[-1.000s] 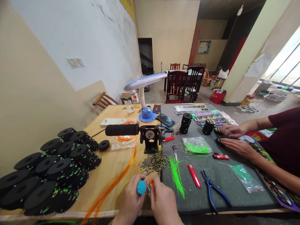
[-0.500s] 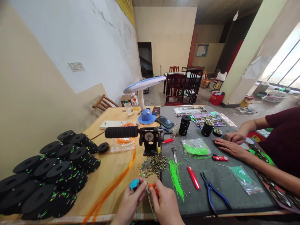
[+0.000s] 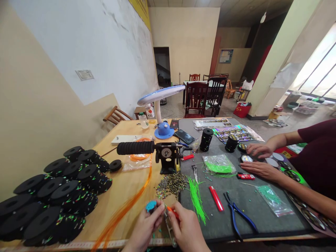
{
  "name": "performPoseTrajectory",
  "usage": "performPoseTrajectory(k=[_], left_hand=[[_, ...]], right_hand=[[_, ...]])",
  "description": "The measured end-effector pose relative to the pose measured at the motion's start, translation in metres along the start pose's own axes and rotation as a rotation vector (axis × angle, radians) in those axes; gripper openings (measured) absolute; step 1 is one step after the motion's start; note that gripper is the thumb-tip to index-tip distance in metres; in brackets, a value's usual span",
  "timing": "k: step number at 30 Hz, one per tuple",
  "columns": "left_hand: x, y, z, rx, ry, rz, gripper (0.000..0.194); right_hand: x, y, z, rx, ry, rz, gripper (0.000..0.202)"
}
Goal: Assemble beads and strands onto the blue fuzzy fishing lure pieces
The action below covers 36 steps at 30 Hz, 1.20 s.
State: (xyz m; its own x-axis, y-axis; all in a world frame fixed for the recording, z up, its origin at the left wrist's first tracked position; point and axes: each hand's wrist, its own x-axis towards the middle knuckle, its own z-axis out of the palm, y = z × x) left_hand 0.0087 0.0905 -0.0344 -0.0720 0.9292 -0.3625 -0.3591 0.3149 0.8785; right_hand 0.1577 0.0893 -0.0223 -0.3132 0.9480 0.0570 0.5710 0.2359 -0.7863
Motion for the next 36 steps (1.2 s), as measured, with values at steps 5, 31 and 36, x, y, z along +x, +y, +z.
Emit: performPoseTrajectory(k=[5,31,36], left_hand=[[-0.002,-0.002,-0.001,0.083,-0.027,0.050,0.053],[-0.038,0.056,0.001,0.985,-0.483,0.628,0.010],[-0.036,0.050,-0.002,0.882,-0.400,0.583,0.010]], right_hand=[[0.000,-0.001,-0.002,0.260,-0.037,0.076,0.040],[-0.035,-0.027,-0.052,0.080,-0.169,0.008,0.024],[-0.032,-0.020,-0.053,0.131,-0.191,0.001,0.024]])
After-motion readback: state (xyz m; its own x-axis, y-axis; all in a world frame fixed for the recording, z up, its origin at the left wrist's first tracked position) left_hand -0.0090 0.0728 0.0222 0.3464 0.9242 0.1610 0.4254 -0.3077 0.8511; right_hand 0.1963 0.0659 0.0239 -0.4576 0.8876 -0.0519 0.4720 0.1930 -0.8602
